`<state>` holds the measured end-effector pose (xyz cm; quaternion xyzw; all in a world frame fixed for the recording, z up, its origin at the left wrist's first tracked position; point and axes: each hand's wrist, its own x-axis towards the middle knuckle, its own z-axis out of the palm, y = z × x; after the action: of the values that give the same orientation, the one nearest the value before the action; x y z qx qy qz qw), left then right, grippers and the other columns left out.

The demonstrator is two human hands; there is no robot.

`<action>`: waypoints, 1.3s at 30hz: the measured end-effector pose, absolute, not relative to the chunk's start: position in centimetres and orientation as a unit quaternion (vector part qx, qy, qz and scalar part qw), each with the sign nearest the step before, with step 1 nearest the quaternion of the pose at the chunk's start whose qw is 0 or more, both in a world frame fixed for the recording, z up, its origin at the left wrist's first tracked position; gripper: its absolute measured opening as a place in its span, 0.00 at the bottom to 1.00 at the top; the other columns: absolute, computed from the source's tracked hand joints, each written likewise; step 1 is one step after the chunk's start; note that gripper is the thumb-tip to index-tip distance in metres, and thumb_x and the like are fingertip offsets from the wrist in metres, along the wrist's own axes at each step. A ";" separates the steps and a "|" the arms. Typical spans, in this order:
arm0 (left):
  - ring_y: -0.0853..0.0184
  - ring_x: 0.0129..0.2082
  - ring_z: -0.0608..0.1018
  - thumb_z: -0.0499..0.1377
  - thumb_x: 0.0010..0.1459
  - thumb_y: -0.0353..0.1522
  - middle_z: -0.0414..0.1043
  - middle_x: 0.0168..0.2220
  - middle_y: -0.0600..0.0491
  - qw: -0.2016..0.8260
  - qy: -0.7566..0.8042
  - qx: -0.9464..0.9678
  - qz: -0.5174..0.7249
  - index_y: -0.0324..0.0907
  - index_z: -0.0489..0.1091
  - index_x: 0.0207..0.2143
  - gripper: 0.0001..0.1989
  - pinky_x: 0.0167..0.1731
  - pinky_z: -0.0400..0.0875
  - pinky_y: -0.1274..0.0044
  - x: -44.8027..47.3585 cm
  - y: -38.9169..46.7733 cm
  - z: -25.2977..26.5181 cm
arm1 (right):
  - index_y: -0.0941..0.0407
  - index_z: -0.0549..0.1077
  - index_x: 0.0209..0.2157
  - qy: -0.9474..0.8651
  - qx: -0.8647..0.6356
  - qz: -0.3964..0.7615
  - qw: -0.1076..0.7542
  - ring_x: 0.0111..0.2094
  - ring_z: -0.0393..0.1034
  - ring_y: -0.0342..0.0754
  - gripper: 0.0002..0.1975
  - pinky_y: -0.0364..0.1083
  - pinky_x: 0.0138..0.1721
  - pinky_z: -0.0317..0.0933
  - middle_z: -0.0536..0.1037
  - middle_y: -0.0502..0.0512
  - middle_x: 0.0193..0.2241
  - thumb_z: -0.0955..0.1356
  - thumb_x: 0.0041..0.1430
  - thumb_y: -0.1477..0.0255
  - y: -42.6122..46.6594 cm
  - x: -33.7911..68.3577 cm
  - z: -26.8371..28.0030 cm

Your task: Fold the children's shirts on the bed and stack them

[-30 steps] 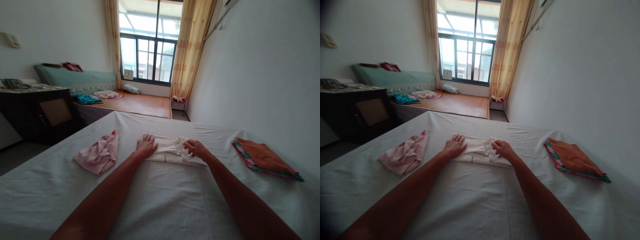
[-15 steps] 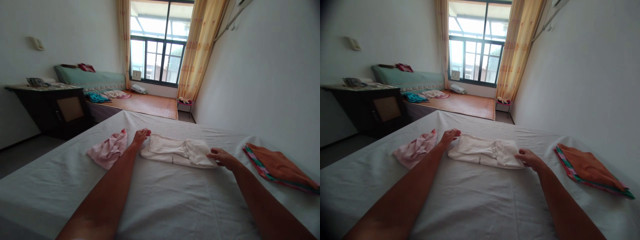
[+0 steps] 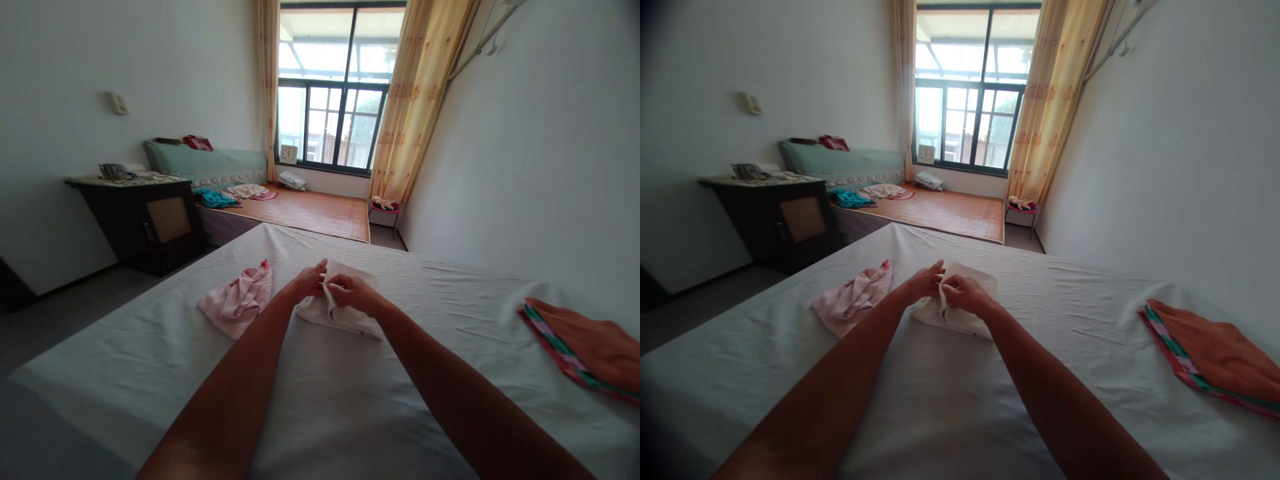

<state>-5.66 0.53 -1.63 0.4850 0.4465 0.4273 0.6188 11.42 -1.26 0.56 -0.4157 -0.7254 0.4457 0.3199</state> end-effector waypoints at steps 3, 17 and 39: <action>0.67 0.31 0.76 0.67 0.46 0.37 0.72 0.37 0.48 0.565 0.486 0.517 0.420 0.38 0.58 0.57 0.37 0.30 0.69 0.78 -5.6 0.5 -2.2 | 0.56 0.71 0.34 -0.662 -0.413 0.497 0.379 0.31 0.71 0.43 0.15 0.41 0.28 0.66 0.75 0.54 0.36 0.66 0.54 0.58 -0.6 12.6 0.5; 0.61 0.50 0.70 0.51 0.53 0.20 0.67 0.51 0.46 0.022 0.622 0.730 0.284 0.42 0.70 0.51 0.24 0.51 0.65 0.72 -5.6 0.7 -2.3 | 0.53 0.66 0.56 -0.876 -0.432 0.036 0.212 0.61 0.54 0.52 0.23 0.56 0.60 0.46 0.68 0.55 0.57 0.54 0.66 0.60 -1.6 14.1 -3.5; 0.63 0.65 0.54 0.41 0.65 0.41 0.48 0.66 0.47 0.065 0.605 0.776 0.168 0.41 0.54 0.62 0.27 0.62 0.48 0.68 -4.4 2.2 -6.3 | 0.59 0.69 0.43 -0.464 -0.426 0.599 0.494 0.41 0.74 0.56 0.25 0.53 0.40 0.69 0.78 0.62 0.41 0.73 0.42 0.64 -2.4 15.4 -4.7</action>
<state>-4.37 2.24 -6.29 0.7758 0.6047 0.1677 0.0654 15.42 -2.35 -4.66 -0.4260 -0.4645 0.5986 0.4944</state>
